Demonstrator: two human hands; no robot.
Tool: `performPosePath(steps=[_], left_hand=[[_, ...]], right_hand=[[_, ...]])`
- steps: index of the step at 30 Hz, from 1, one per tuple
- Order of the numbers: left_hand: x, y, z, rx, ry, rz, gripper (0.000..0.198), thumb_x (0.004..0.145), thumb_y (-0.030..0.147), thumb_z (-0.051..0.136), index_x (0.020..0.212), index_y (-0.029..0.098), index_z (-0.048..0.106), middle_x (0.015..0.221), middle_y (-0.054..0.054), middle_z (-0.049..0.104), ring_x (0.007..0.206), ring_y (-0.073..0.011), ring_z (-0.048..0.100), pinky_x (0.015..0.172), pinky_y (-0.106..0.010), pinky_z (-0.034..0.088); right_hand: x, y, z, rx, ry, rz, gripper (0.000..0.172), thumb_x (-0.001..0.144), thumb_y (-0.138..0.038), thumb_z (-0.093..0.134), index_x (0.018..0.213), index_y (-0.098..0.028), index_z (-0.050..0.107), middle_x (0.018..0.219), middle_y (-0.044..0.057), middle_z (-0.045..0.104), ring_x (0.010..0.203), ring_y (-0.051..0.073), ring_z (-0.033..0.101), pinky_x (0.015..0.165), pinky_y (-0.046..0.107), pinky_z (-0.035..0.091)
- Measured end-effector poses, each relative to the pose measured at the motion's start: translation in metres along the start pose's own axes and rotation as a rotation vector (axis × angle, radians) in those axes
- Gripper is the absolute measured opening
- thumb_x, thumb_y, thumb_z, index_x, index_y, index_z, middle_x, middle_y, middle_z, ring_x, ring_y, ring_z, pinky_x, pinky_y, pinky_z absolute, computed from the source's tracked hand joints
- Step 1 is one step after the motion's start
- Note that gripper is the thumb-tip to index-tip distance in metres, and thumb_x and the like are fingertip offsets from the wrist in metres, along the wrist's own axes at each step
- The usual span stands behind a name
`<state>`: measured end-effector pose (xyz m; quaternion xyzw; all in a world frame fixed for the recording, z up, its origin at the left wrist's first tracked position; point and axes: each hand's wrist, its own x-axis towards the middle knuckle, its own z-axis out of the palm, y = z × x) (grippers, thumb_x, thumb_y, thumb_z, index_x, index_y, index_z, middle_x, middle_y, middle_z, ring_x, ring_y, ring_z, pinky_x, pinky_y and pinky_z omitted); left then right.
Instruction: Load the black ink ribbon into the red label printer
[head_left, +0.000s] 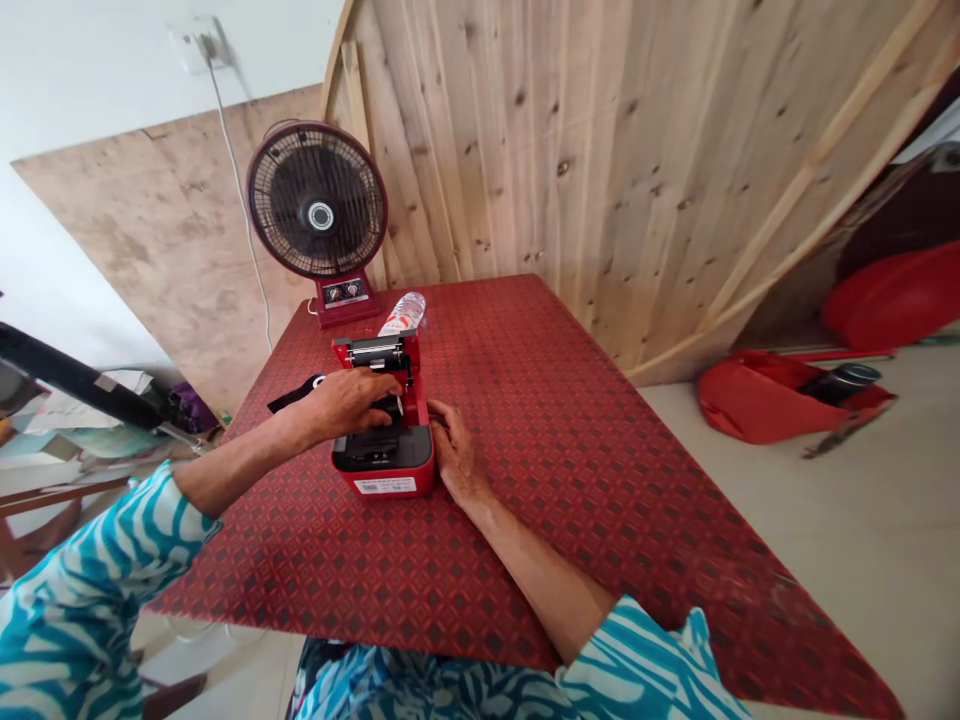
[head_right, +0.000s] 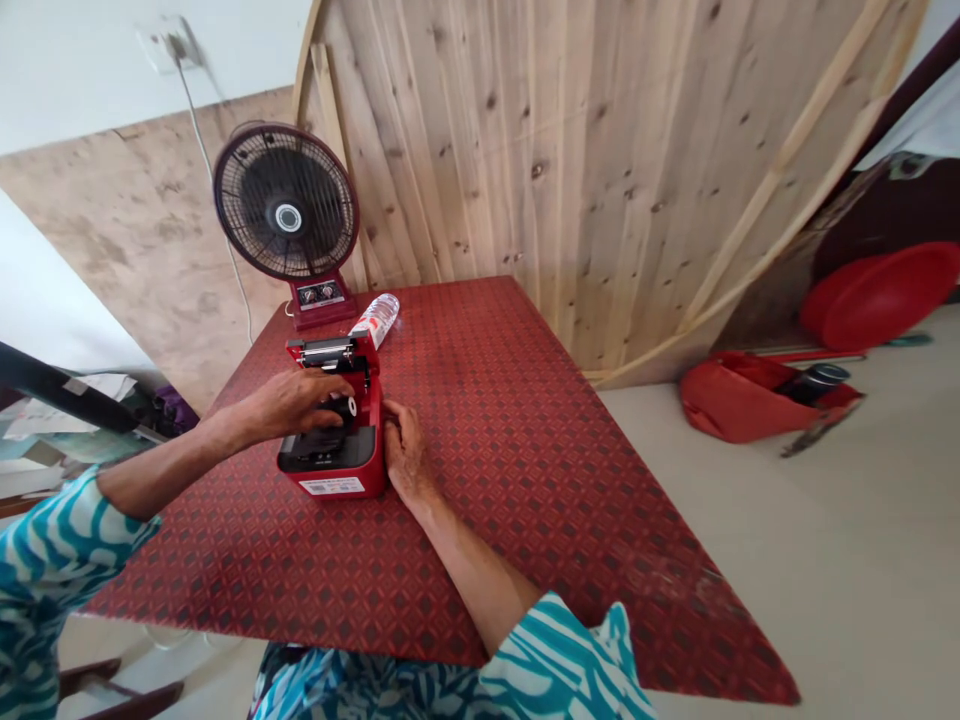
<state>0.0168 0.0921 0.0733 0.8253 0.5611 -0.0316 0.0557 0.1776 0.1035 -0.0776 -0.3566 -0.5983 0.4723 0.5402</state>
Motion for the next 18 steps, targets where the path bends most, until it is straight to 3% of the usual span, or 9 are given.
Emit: performPosePath(steps=[8,13,16,18], left_hand=[[0.019,0.005,0.015,0.028,-0.121,-0.080,0.029,0.073,0.021,0.069,0.102,0.020,0.067,0.098,-0.010,0.071,0.095,-0.0309,0.065,0.076,-0.034,0.047],[0.030,-0.003,0.019,-0.037,-0.157,-0.047,0.022,0.071,0.019,0.069,0.093,0.021,0.069,0.092,-0.005,0.073,0.092,-0.0250,0.067,0.074,-0.028,0.047],[0.020,-0.009,0.016,-0.128,-0.123,0.010,0.026,0.078,0.026,0.064,0.103,0.021,0.067,0.100,-0.004,0.072,0.096,-0.0226,0.066,0.076,-0.027,0.048],[0.005,-0.011,0.012,-0.224,-0.032,0.036,0.030,0.085,0.032,0.057,0.112,0.020,0.064,0.106,-0.005,0.071,0.097,-0.0209,0.066,0.080,-0.028,0.049]], right_hand=[[0.000,-0.002,-0.001,-0.003,-0.017,0.011,0.031,0.086,-0.031,0.043,0.112,-0.023,0.058,0.111,0.007,0.061,0.108,0.021,0.056,0.095,0.040,0.045],[0.001,0.000,-0.001,-0.003,-0.010,0.018,0.030,0.086,-0.030,0.043,0.112,-0.024,0.059,0.111,0.006,0.062,0.108,0.020,0.056,0.095,0.039,0.045],[0.001,0.001,-0.001,-0.002,-0.017,0.007,0.030,0.087,-0.030,0.043,0.112,-0.024,0.058,0.111,0.005,0.061,0.107,0.020,0.057,0.096,0.040,0.044],[0.001,0.001,-0.002,0.000,-0.018,-0.003,0.030,0.087,-0.030,0.044,0.112,-0.025,0.058,0.112,0.005,0.061,0.107,0.020,0.057,0.096,0.040,0.044]])
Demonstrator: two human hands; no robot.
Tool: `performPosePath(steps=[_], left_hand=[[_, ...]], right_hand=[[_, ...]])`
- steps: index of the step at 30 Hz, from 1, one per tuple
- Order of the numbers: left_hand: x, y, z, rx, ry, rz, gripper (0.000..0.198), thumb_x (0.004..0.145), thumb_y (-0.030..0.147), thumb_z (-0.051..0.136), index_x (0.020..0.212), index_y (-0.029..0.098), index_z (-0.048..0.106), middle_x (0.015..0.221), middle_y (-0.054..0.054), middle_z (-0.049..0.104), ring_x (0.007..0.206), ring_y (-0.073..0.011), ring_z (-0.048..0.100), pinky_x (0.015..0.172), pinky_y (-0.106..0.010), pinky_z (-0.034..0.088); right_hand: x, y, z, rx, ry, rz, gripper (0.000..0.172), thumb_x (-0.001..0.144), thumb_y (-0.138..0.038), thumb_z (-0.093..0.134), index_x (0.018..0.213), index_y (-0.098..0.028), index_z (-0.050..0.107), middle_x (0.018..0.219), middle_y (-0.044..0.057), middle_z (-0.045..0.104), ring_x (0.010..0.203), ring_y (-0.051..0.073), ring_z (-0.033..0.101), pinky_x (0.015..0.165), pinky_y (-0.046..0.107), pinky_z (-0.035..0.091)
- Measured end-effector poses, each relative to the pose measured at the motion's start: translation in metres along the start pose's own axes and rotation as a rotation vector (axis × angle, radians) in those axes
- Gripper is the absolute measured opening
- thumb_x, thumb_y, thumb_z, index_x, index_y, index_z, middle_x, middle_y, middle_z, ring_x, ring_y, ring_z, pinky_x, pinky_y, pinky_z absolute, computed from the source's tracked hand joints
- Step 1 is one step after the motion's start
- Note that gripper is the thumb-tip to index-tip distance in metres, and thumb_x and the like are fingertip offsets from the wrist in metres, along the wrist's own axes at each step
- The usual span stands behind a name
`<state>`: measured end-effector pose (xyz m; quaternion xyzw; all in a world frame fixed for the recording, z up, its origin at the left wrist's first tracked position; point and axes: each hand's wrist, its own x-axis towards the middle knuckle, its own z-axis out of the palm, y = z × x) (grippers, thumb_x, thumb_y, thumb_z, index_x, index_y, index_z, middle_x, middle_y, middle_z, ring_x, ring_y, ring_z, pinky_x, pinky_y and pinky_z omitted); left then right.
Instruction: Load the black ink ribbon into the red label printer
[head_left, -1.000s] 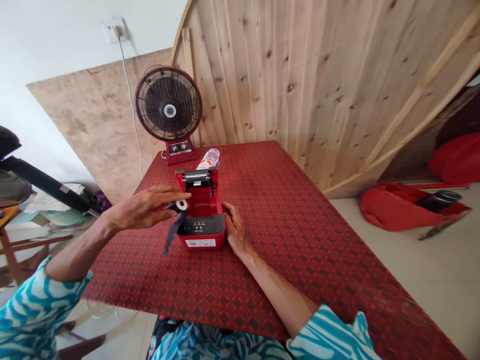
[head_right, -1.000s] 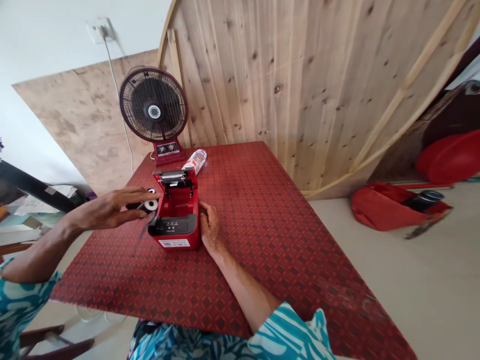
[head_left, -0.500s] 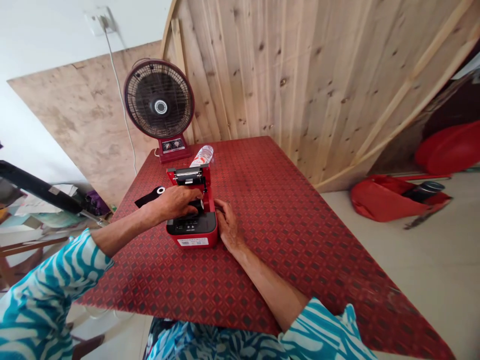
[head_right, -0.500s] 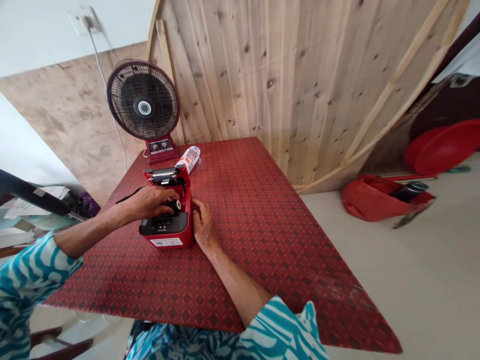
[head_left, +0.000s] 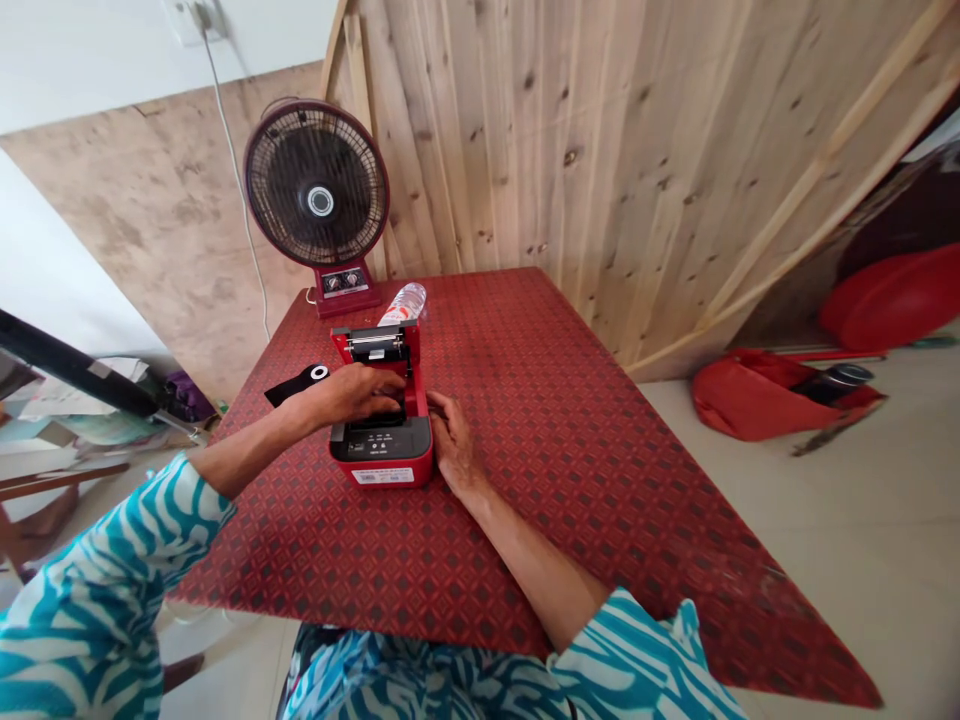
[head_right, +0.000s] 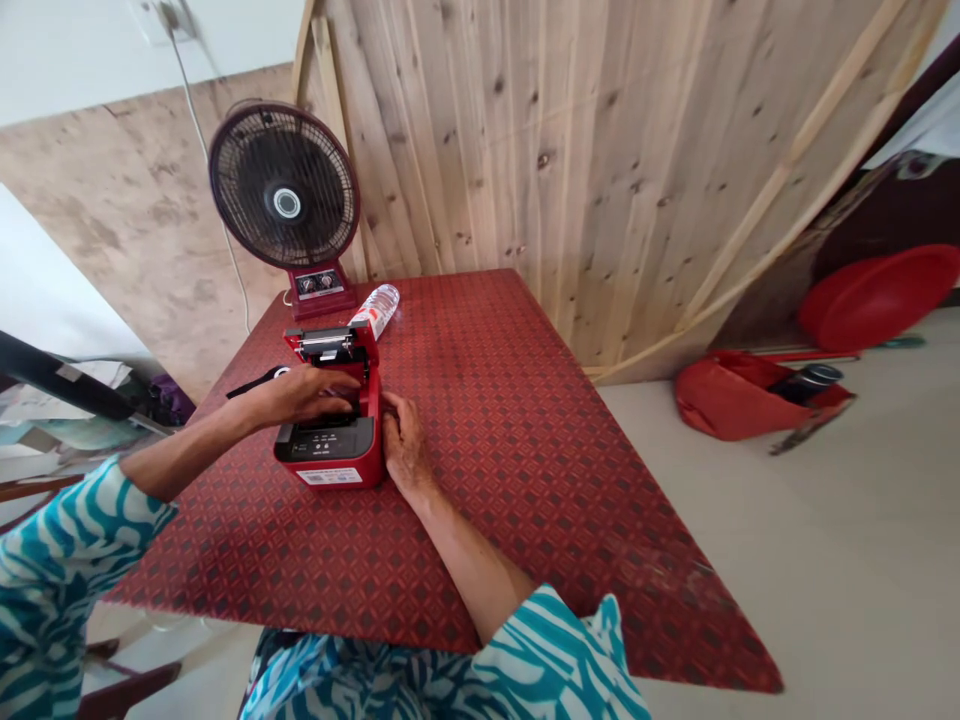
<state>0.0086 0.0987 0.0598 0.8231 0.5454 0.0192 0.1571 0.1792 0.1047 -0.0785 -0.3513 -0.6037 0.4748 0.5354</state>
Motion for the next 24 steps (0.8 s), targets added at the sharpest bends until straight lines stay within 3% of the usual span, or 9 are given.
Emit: performPosePath(steps=[3,7,12,17,24], left_hand=[[-0.031,0.004,-0.003,-0.126,0.155,-0.014,0.036,0.089,0.041,0.050,0.115,0.020,0.063,0.109,-0.004,0.071,0.095,-0.0190,0.067,0.084,-0.028,0.049],[-0.059,0.011,0.006,-0.202,0.220,0.000,0.038,0.084,0.045,0.058,0.111,0.019,0.066,0.109,-0.005,0.071,0.098,-0.0203,0.066,0.088,-0.029,0.050],[-0.056,0.008,0.025,-0.186,0.353,0.096,0.021,0.089,0.027,0.051,0.097,0.019,0.069,0.095,-0.003,0.073,0.086,-0.0158,0.067,0.080,-0.026,0.051],[-0.049,0.005,0.030,-0.135,0.395,0.145,0.018,0.091,0.024,0.048,0.092,0.019,0.066,0.089,-0.002,0.071,0.078,-0.0130,0.066,0.073,-0.023,0.050],[-0.059,0.023,0.036,0.096,0.572,0.253,0.020,0.095,0.021,0.042,0.089,0.016,0.060,0.084,-0.005,0.068,0.081,-0.0163,0.063,0.079,-0.030,0.047]], right_hand=[[0.000,0.001,-0.001,0.005,0.003,-0.009,0.029,0.087,-0.030,0.045,0.112,-0.026,0.058,0.110,0.005,0.062,0.107,0.020,0.056,0.097,0.040,0.044],[0.000,0.004,-0.001,-0.003,0.006,-0.019,0.029,0.087,-0.029,0.044,0.112,-0.026,0.059,0.109,0.004,0.064,0.106,0.020,0.057,0.097,0.041,0.044],[0.000,0.006,0.000,-0.005,0.014,-0.022,0.029,0.087,-0.031,0.046,0.112,-0.026,0.060,0.108,0.004,0.064,0.104,0.020,0.058,0.096,0.041,0.044],[0.000,0.003,-0.001,-0.016,0.016,-0.036,0.029,0.086,-0.031,0.046,0.111,-0.025,0.060,0.109,0.004,0.064,0.105,0.020,0.058,0.096,0.040,0.044],[0.000,0.001,-0.002,-0.036,-0.001,-0.021,0.031,0.086,-0.031,0.044,0.113,-0.023,0.059,0.111,0.006,0.063,0.107,0.020,0.058,0.097,0.040,0.043]])
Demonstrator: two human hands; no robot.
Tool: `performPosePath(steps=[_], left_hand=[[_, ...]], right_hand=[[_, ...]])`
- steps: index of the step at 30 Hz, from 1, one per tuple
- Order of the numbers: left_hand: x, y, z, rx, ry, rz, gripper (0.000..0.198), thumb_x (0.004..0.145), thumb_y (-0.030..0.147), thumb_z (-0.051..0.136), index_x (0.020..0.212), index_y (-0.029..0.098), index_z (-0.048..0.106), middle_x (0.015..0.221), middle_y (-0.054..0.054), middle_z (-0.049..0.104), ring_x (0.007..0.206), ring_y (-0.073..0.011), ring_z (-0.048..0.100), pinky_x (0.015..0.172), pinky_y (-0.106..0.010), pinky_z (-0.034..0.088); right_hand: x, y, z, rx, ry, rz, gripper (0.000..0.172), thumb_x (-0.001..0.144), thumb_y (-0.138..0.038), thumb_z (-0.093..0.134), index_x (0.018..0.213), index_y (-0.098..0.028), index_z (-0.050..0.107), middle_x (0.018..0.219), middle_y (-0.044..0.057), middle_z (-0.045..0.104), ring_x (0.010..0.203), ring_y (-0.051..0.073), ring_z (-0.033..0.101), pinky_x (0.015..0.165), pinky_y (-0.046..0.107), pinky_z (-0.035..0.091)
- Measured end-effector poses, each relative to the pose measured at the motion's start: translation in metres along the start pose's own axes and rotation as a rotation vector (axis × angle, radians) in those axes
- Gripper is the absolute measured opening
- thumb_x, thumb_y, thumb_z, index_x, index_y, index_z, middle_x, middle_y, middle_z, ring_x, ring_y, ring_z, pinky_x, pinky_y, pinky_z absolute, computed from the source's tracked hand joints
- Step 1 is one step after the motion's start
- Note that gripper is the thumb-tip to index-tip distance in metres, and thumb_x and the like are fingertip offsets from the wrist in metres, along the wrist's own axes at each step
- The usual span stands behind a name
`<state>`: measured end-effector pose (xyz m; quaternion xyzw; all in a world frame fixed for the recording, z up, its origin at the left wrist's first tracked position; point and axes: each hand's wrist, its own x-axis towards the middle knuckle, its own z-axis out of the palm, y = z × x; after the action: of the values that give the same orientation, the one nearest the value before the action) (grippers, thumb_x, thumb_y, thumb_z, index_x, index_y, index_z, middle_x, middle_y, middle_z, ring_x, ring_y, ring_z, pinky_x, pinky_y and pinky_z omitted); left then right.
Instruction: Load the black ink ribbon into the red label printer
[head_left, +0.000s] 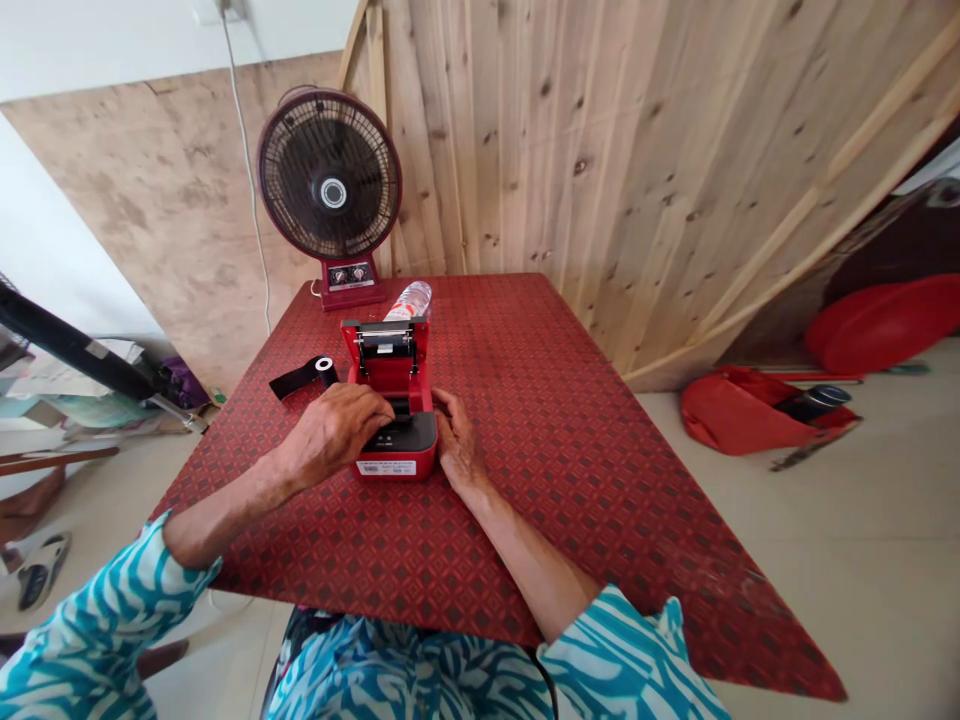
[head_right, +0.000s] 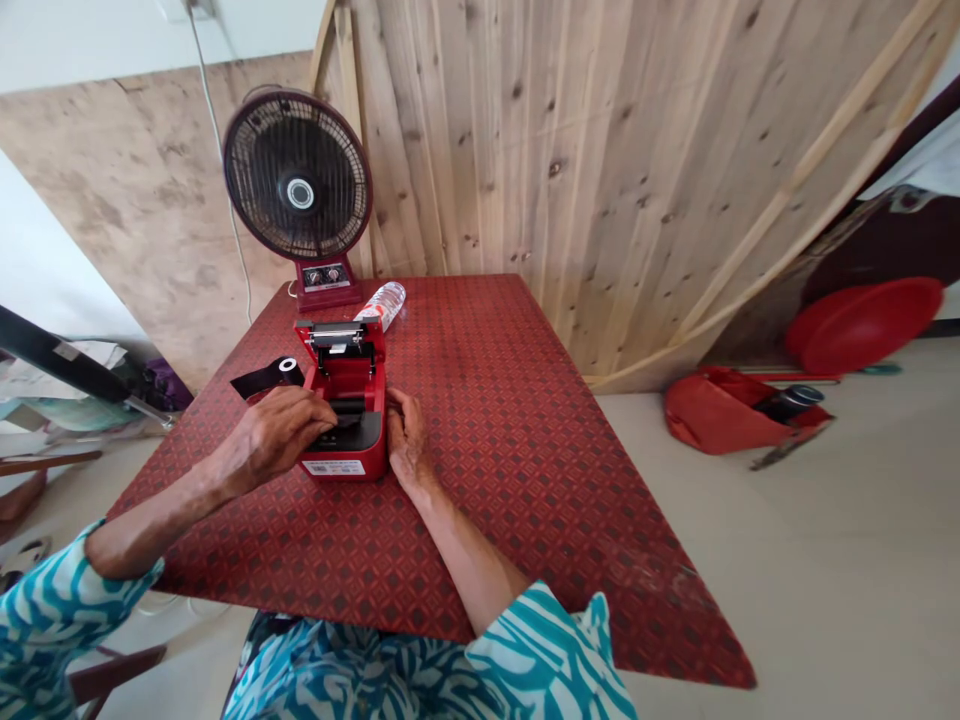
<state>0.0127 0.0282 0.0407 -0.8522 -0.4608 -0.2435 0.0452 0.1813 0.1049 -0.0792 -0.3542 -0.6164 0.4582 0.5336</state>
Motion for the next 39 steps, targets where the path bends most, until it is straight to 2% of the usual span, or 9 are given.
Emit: performPosePath(steps=[5,11,17,22,26,29,32,35,39], left_hand=[[-0.022,0.019,0.003,0.053,0.049,0.063,0.014,0.093,0.014,0.045,0.094,0.017,0.059,0.096,-0.006,0.070,0.090,-0.0167,0.061,0.087,-0.034,0.043],[-0.038,0.024,0.012,0.093,0.109,0.091,0.017,0.091,0.011,0.047,0.099,0.019,0.060,0.104,-0.005,0.069,0.102,-0.0168,0.060,0.099,-0.037,0.037],[-0.042,0.028,0.027,0.085,0.310,0.082,0.012,0.087,0.013,0.055,0.096,0.020,0.060,0.093,-0.002,0.071,0.093,-0.0143,0.064,0.101,-0.034,0.038],[-0.049,0.028,0.042,0.012,0.369,0.073,0.019,0.084,0.016,0.058,0.103,0.020,0.059,0.098,-0.005,0.071,0.097,-0.0179,0.064,0.103,-0.039,0.038],[-0.058,0.027,0.048,-0.009,0.379,0.079,0.029,0.084,0.016,0.054,0.113,0.021,0.057,0.106,-0.007,0.071,0.105,-0.0201,0.062,0.103,-0.041,0.039],[-0.061,0.026,0.049,-0.015,0.369,0.075,0.032,0.085,0.016,0.053,0.116,0.020,0.056,0.110,-0.008,0.070,0.108,-0.0206,0.061,0.104,-0.041,0.039],[-0.062,0.026,0.050,-0.018,0.366,0.062,0.031,0.085,0.017,0.053,0.116,0.019,0.057,0.111,-0.008,0.069,0.108,-0.0203,0.060,0.106,-0.041,0.037],[-0.061,0.027,0.050,-0.023,0.381,0.063,0.030,0.085,0.017,0.054,0.116,0.018,0.057,0.112,-0.007,0.069,0.108,-0.0197,0.060,0.108,-0.041,0.034],[-0.061,0.028,0.048,-0.051,0.366,0.062,0.030,0.085,0.015,0.054,0.116,0.018,0.057,0.111,-0.007,0.069,0.107,-0.0192,0.060,0.109,-0.041,0.030]], right_hand=[[0.001,0.003,0.001,0.017,0.016,0.014,0.030,0.085,-0.029,0.045,0.110,-0.025,0.060,0.109,0.005,0.064,0.106,0.020,0.058,0.096,0.040,0.043],[0.000,0.004,0.002,0.030,0.033,0.034,0.030,0.084,-0.031,0.047,0.110,-0.025,0.061,0.111,0.005,0.064,0.107,0.020,0.057,0.098,0.040,0.042],[-0.001,0.005,0.000,0.062,0.089,0.130,0.035,0.086,-0.039,0.047,0.114,-0.024,0.059,0.118,0.006,0.063,0.112,0.021,0.056,0.100,0.041,0.041],[0.038,0.003,-0.007,0.004,0.170,0.079,0.046,0.083,-0.053,0.047,0.116,-0.023,0.058,0.122,0.009,0.063,0.112,0.022,0.057,0.094,0.042,0.044],[0.077,-0.015,-0.002,0.002,0.049,0.072,0.054,0.084,-0.059,0.041,0.123,-0.024,0.053,0.127,0.009,0.060,0.111,0.021,0.059,0.091,0.039,0.045],[0.088,-0.024,0.003,0.037,0.000,0.080,0.052,0.084,-0.059,0.041,0.119,-0.024,0.056,0.123,0.007,0.063,0.107,0.020,0.061,0.090,0.038,0.045],[0.077,-0.028,-0.001,0.013,0.028,0.040,0.046,0.086,-0.056,0.038,0.103,-0.023,0.064,0.112,0.006,0.067,0.103,0.020,0.061,0.090,0.038,0.044],[0.050,-0.030,-0.012,-0.098,0.010,-0.112,0.039,0.087,-0.049,0.040,0.082,-0.022,0.068,0.112,0.005,0.065,0.112,0.020,0.055,0.099,0.038,0.038],[0.021,-0.030,-0.018,-0.151,0.002,-0.079,0.030,0.084,-0.044,0.051,0.077,-0.021,0.068,0.114,0.007,0.061,0.111,0.021,0.054,0.099,0.037,0.037]])
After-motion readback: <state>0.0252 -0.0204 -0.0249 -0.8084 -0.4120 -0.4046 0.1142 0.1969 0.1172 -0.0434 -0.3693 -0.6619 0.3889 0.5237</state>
